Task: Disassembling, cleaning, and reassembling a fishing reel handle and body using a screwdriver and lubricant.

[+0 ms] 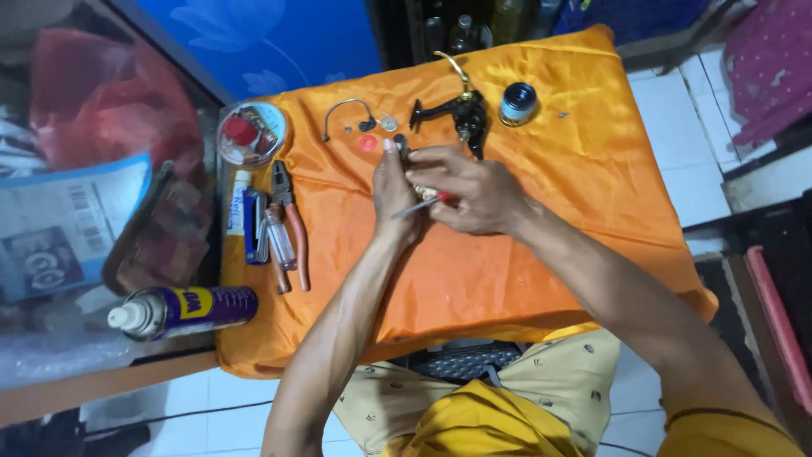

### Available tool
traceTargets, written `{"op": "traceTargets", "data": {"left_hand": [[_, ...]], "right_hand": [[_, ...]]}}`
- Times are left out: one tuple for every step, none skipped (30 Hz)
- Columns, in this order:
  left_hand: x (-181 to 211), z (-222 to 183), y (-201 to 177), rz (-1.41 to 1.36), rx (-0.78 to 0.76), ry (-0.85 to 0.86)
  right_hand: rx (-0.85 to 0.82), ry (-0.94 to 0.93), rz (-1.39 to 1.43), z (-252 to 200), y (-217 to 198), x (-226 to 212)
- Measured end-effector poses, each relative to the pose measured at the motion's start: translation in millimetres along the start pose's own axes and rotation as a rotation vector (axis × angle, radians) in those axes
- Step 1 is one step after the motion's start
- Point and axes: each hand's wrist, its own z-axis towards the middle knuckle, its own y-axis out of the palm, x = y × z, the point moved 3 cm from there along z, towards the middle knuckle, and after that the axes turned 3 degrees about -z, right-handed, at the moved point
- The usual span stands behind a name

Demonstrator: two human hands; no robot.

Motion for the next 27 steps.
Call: {"op": "traceTargets", "data": {"left_hand": [[6.9, -2.6, 0.7, -0.008, 0.01, 0.009], [12.6, -5.7, 2.6, 0.026, -0.021, -0.006], [18.0, -8.7, 4.9, 0.06, -0.053, -0.021], [23.3, -11.5, 4.8, 0.052, -0.047, -0.017], [24.6, -14.5, 7.6, -0.035, -0.108, -0.127], [25.6, -18.0, 11.1, -0.119, -0.173, -0.24], [21.1, -18.3, 8.1, -0.124, -0.172, -0.238], [15.1, -19.1, 7.2, -0.073, -0.225, -0.248], [8.9, -20.0, 6.9, -0.021, -0.277, -0.257], [4.0, -12.3, 3.2, -0.021, -0.282, -0.259], [2.2, -4.6, 1.6, 0.109, -0.355, -0.133], [1.0, 3.5, 0.9, 0.24, -0.429, -0.004], [0.8, 2.8, -3.4, 0.241, -0.436, -0.004], [5.0, 2.9, -7.1, 0.331, -0.452, 0.122], [9.1, 2.4, -10.9, 0.421, -0.466, 0.249], [10.4, 1.1, -10.7, 0.424, -0.47, 0.252], [12.4, -0.3, -10.8, 0.44, -0.467, 0.289], [14.3, -3.1, -12.3, 0.455, -0.458, 0.325], [14.5, -5.4, -11.2, 0.458, -0.457, 0.326], [12.9, -6.1, -10.6, 0.381, -0.414, 0.263], [11.2, -6.9, -10.0, 0.306, -0.371, 0.2], [12.3, -7.5, -8.7, 0.306, -0.374, 0.202], [14.3, -8.2, -8.0, 0.317, -0.358, 0.227], [16.8, -8.4, -7.1, 0.326, -0.341, 0.253], [15.3, -7.7, -5.5, 0.326, -0.345, 0.257], [15.1, -7.7, -5.2, 0.304, -0.328, 0.283], [14.9, -7.7, -5.3, 0.281, -0.312, 0.309]], "right_hand": [[-0.008, -0.013, 0.005, 1.5, -0.3, 1.8], [0.085, 0.033, 0.104, 2.6, -3.9, 5.4], [0.177, 0.079, 0.203, 3.3, -7.5, 9.7], [0.169, 0.072, 0.205, 2.1, -7.4, 12.8], [0.213, 0.125, 0.243, 0.1, -9.4, 18.8], [0.26, 0.181, 0.279, -3.1, -11.5, 24.8], [0.256, 0.178, 0.278, -3.5, -9.1, 25.5], [0.219, 0.175, 0.302, -5.2, -6.4, 25.9], [0.182, 0.172, 0.326, -7.1, -4.2, 26.8], [0.185, 0.173, 0.322, -5.0, -3.2, 23.5], [0.182, 0.152, 0.341, -2.7, -2.5, 19.6], [0.182, 0.131, 0.359, 0.5, -1.9, 16.2], [0.187, 0.132, 0.354, 1.2, -4.7, 14.3], [0.185, 0.107, 0.393, 3.9, -6.8, 12.0], [0.183, 0.083, 0.433, 6.4, -8.9, 9.5], [0.188, 0.08, 0.431, 7.4, -11.9, 8.8], [0.182, 0.058, 0.438, 8.4, -14.5, 7.4], [0.173, 0.035, 0.447, 8.9, -16.4, 5.1], [0.175, 0.034, 0.449, 10.9, -16.8, 3.4], [0.209, 0.028, 0.431, 11.9, -18.9, 2.1], [0.243, 0.022, 0.413, 13.0, -21.1, 0.9], [0.246, 0.02, 0.41, 12.3, -22.4, 0.3], [0.269, 0.029, 0.387, 11.6, -24.2, -0.3], [0.291, 0.035, 0.364, 11.7, -26.0, -0.7], [0.294, 0.031, 0.361, 10.8, -27.3, -0.1], [0.32, 0.036, 0.368, 10.4, -28.8, 0.6], [0.346, 0.041, 0.376, 10.1, -30.0, 1.1]]}}
